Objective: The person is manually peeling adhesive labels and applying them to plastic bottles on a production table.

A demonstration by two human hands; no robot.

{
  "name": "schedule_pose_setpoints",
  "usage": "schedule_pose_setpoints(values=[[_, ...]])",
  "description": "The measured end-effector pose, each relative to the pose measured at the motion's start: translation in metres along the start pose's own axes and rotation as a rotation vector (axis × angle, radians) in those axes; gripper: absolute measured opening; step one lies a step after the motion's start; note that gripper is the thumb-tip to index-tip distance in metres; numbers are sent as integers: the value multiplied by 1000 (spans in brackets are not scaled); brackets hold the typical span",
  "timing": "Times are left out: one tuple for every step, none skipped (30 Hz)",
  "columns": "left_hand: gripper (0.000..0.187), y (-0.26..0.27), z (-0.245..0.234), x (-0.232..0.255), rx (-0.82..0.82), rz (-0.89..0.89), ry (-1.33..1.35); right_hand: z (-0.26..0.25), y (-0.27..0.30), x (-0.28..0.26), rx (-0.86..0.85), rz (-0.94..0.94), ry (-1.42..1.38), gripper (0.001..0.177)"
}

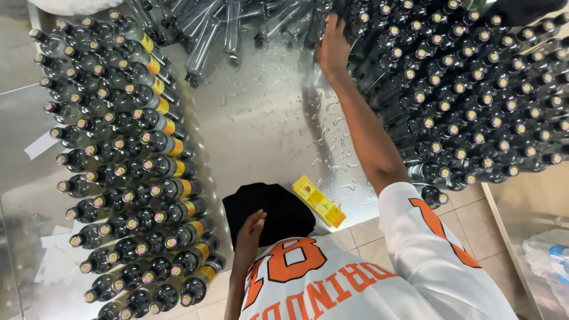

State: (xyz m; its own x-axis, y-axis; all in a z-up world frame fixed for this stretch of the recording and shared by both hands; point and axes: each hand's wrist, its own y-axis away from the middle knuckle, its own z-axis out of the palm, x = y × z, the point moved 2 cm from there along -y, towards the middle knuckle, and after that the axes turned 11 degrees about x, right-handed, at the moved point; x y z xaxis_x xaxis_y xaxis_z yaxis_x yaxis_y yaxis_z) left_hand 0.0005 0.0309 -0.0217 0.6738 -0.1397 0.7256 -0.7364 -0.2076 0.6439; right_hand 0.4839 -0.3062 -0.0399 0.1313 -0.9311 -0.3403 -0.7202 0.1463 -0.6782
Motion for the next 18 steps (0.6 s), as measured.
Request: schedule_pose_setpoints(values=[[52, 2, 1, 2, -21, 23, -8, -1, 11, -1, 6, -19, 19, 68], [53, 4, 1, 3, -43, 46, -17, -1, 22, -3, 13, -38, 38, 66], [53, 7, 0, 4, -42, 44, -22, -17, 28, -8, 12, -32, 37, 66], [54, 10, 0, 6, -77, 97, -39, -32, 35, -12, -36, 6, -14, 66], [56, 13, 2, 7, -107, 147, -47, -45, 40, -17, -88, 35, -69, 66], [56, 13, 1, 5, -103, 143, -45, -63, 47, -22, -93, 33, -73, 66], [55, 15, 0, 1, -119, 162, -43, -81, 55, -27, -68, 21, -133, 76], [54, 17, 0, -3, -136, 181, -42, -100, 63, -32, -43, 10, -192, 88], [54, 15, 0, -9, -128, 162, -42, -121, 70, -43, -61, 14, -200, 88], [57, 14, -1, -15, -137, 202, -42, -143, 76, -54, -55, 103, -434, 79], [61, 11, 0, -21, -147, 243, -39, -165, 81, -64, -48, 192, -664, 71], [61, 20, 0, -21, -140, 225, -35, -178, 95, -72, -67, 196, -669, 71], [58, 24, -1, -17, -111, 231, -29, -187, 105, -78, -151, 334, -741, 72], [56, 27, -2, -13, -83, 238, -24, -197, 115, -83, -238, 472, -810, 75], [56, 27, -3, -15, -81, 225, -28, -204, 126, -94, -247, 482, -811, 75], [54, 27, -5, -17, -47, 282, 3, -210, 137, -103, -336, 566, -828, 68], [53, 29, -6, -20, -20, 332, 30, -218, 153, -111, -427, 658, -836, 60], [53, 31, -7, -20, -24, 313, 23, -215, 168, -117, -438, 676, -831, 60]])
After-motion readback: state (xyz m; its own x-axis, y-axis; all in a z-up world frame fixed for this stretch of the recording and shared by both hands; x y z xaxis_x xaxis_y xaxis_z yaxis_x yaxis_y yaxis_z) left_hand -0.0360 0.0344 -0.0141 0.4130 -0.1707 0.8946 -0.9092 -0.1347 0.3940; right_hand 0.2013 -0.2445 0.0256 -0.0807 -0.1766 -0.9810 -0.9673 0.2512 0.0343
